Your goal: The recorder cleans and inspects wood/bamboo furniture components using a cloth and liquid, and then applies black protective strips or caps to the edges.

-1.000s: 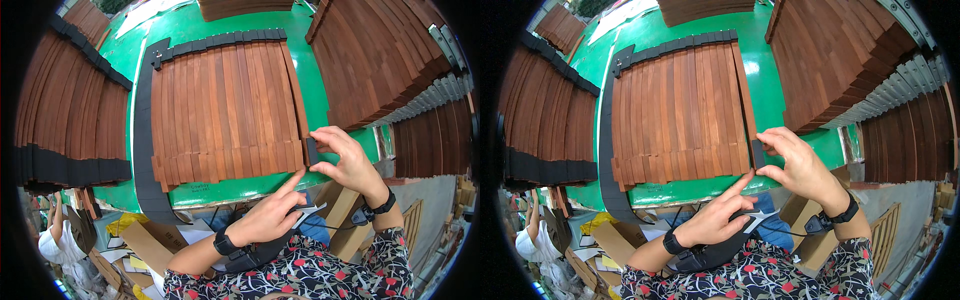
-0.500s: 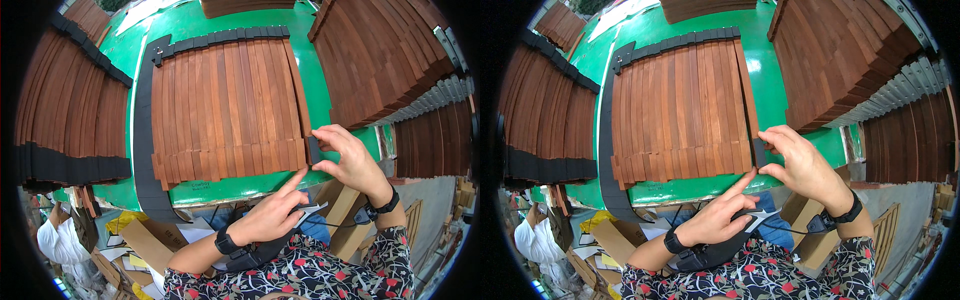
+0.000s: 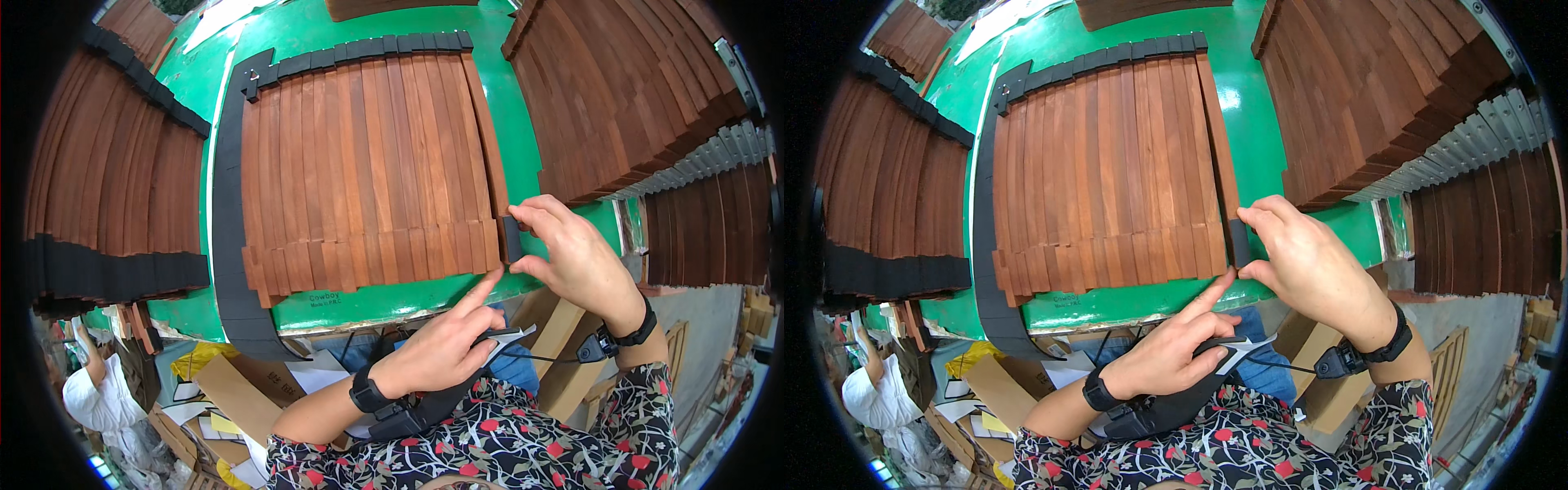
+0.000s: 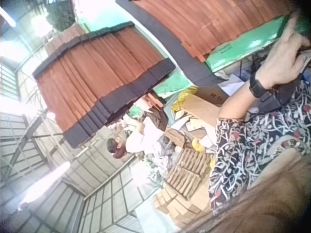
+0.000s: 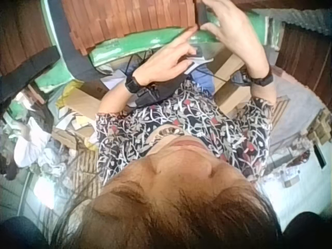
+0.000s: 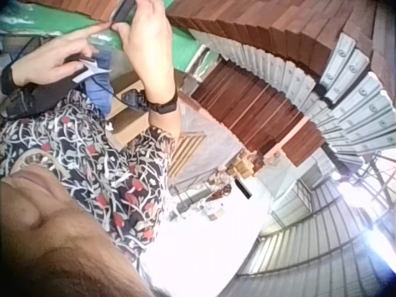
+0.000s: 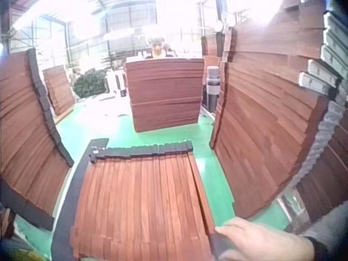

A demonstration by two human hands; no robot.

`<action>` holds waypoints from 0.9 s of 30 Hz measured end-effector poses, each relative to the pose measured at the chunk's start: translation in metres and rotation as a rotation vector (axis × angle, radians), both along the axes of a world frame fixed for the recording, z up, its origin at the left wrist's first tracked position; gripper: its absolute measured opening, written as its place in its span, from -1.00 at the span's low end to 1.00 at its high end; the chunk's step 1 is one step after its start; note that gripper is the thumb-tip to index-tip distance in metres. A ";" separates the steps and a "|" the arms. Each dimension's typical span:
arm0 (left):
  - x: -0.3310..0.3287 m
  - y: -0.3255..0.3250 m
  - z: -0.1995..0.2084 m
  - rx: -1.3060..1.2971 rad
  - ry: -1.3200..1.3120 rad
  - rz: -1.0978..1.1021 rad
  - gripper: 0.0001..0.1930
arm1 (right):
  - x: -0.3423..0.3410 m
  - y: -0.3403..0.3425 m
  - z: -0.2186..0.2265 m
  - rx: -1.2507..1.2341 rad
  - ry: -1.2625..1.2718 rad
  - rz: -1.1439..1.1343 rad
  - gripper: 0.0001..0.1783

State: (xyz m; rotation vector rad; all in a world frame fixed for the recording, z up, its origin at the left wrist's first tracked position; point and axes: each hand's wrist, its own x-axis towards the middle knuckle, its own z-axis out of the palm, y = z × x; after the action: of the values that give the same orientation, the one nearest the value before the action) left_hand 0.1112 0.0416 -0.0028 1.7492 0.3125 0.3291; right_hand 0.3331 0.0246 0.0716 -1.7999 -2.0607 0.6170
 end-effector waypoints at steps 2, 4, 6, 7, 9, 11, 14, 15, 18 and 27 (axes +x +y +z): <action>0.000 0.000 -0.001 0.010 0.000 0.004 -0.83 | -0.001 0.000 -0.001 0.023 -0.032 0.016 -0.36; 0.000 0.000 -0.001 0.020 -0.001 0.007 -0.83 | -0.001 0.000 -0.001 0.047 -0.064 0.032 -0.35; 0.000 0.000 0.000 0.020 -0.001 0.004 -0.83 | 0.000 -0.002 -0.002 0.078 -0.073 0.049 -0.31; 0.000 0.000 -0.001 0.019 0.000 0.005 -0.83 | 0.001 -0.002 -0.002 0.077 -0.072 0.051 -0.31; 0.000 -0.001 -0.001 0.024 0.006 0.004 -0.82 | 0.001 -0.002 -0.004 0.034 -0.033 0.034 -0.26; 0.001 -0.002 -0.001 0.000 0.005 0.019 -0.82 | 0.000 -0.003 -0.003 0.027 -0.043 0.029 -0.24; -0.003 -0.001 0.001 -0.019 0.029 0.036 -0.82 | -0.007 -0.003 0.002 0.016 -0.008 -0.007 -0.20; -0.005 0.000 0.003 -0.013 0.047 0.033 -0.82 | -0.010 -0.003 0.003 0.013 0.031 -0.043 -0.18; -0.010 0.001 0.006 -0.151 0.011 0.126 -0.80 | 0.000 -0.005 -0.008 0.126 -0.090 0.040 -0.18; -0.043 0.005 0.039 -0.631 -0.212 0.433 -0.84 | -0.038 -0.036 0.012 0.662 0.052 0.097 -0.59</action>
State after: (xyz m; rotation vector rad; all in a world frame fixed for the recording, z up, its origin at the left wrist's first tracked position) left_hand 0.0682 0.0462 0.0357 1.0079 0.5723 0.6439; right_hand 0.2946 -0.0117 0.0834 -1.2896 -1.9997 -0.0170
